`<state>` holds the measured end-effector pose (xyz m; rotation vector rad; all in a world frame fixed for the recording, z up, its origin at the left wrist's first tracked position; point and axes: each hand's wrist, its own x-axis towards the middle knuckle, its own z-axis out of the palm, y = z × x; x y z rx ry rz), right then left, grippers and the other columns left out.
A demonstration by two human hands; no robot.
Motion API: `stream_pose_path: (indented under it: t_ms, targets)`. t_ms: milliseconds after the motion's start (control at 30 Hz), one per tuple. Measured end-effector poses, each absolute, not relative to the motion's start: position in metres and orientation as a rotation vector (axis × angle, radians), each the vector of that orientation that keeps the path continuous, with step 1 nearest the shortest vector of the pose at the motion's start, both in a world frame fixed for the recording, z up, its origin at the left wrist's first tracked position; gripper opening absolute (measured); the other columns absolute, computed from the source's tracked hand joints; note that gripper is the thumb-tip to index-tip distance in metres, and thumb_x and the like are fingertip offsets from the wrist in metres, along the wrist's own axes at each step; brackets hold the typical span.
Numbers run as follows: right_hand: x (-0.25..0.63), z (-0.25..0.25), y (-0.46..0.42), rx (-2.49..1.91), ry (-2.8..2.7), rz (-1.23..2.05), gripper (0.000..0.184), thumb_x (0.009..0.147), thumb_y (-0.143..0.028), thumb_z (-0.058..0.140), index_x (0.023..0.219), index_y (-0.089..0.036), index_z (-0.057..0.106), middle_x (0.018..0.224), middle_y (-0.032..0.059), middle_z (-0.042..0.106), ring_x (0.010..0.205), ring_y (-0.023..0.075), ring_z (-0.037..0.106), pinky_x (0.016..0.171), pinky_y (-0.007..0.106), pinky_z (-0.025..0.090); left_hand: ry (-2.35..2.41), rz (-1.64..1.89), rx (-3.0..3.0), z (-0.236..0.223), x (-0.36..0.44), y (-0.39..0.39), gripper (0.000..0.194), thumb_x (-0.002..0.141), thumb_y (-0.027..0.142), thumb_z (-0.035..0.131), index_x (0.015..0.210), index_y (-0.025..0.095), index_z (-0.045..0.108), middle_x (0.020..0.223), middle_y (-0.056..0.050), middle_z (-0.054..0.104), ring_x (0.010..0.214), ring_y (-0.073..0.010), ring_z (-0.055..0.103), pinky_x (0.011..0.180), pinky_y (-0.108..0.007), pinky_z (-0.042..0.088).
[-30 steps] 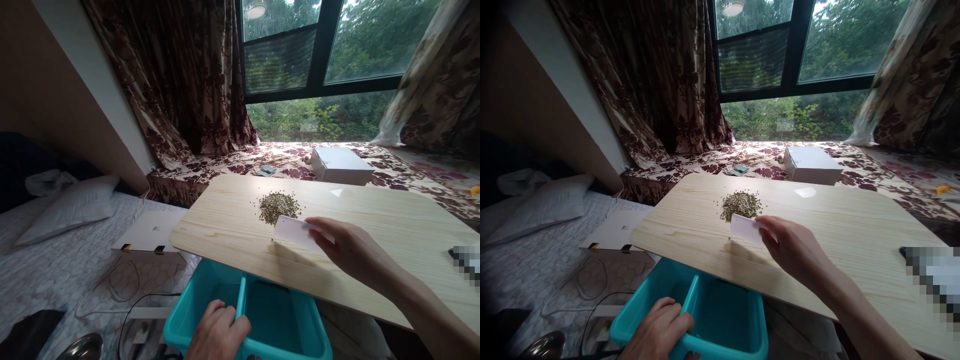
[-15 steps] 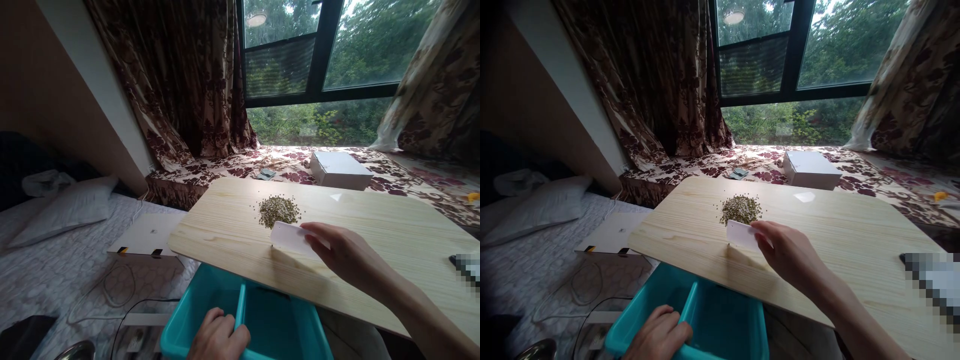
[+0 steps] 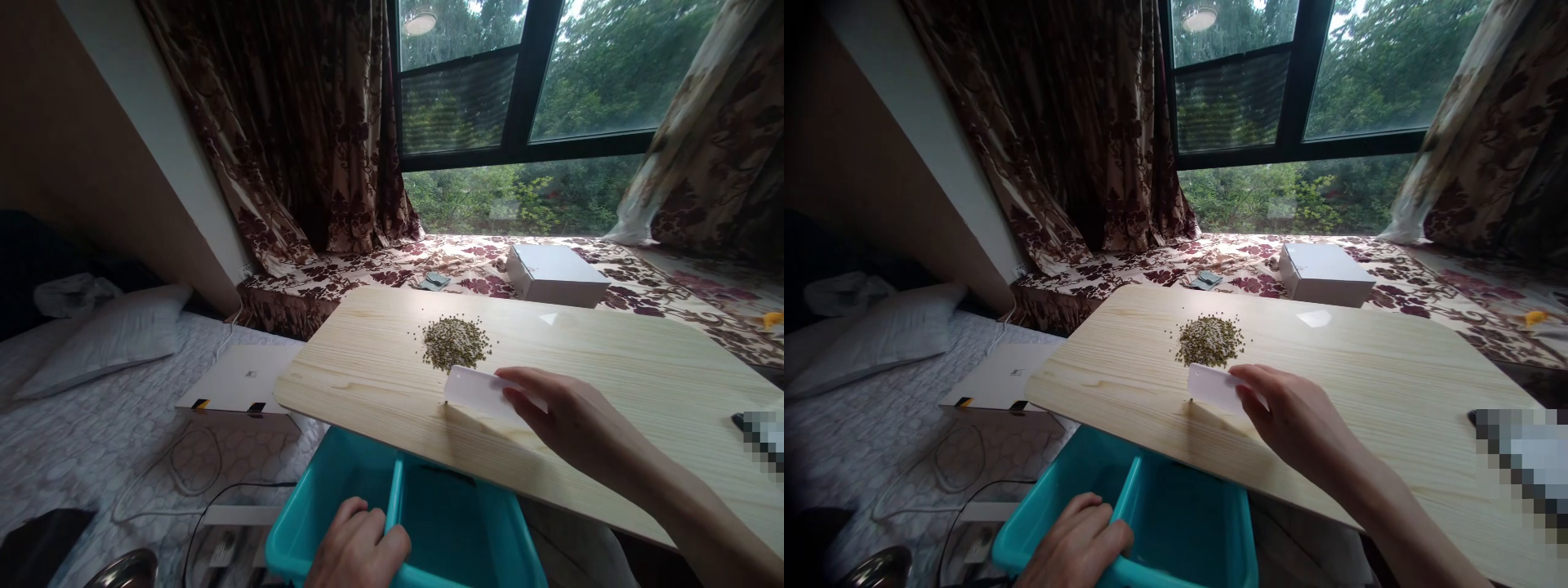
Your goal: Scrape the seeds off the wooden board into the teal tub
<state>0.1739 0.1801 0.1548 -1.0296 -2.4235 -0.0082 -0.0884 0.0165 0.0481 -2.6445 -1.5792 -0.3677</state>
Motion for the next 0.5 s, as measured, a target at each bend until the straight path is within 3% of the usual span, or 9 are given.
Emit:
stream_pose_path:
  t_ms: [133,300,500]
  targets:
    - [0.177,0.152,0.179,-1.036,-2.424,0.063,0.026,0.090,-0.021,0.045,0.099,-0.018,0.069,0.084,0.0065,0.077,0.065,0.0202,0.072,0.055,0.028,0.052,-1.570,-0.375,-2.631,0.048,-0.087,0.017,0.017,0.092,0.028,0.038,0.081,0.022,0.049,0.067,0.000,0.049,0.060,-0.0161,0.055,0.078,-0.034,0.050]
    - [0.175,0.152,0.178,-1.044,-2.412,0.092,0.026,0.090,-0.021,0.045,0.098,-0.017,0.070,0.085,0.0077,0.077,0.066,0.0210,0.072,0.056,0.030,0.053,-1.596,-0.477,-2.578,0.051,-0.082,0.017,0.034,0.096,0.044,0.032,0.076,0.022,0.049,0.064,0.001,0.046,0.057,-0.0158,0.053,0.074,-0.034,0.050]
    - [0.175,0.160,0.155,-0.952,-2.486,0.315,0.025,0.091,-0.024,0.048,0.100,-0.024,0.071,0.090,0.0034,0.078,0.071,0.0181,0.072,0.060,0.026,0.055,-1.604,-0.524,-2.567,0.052,-0.081,0.017,0.035,0.095,0.044,0.030,0.074,0.022,0.049,0.063,0.001,0.046,0.056,-0.0154,0.052,0.072,-0.034,0.050]
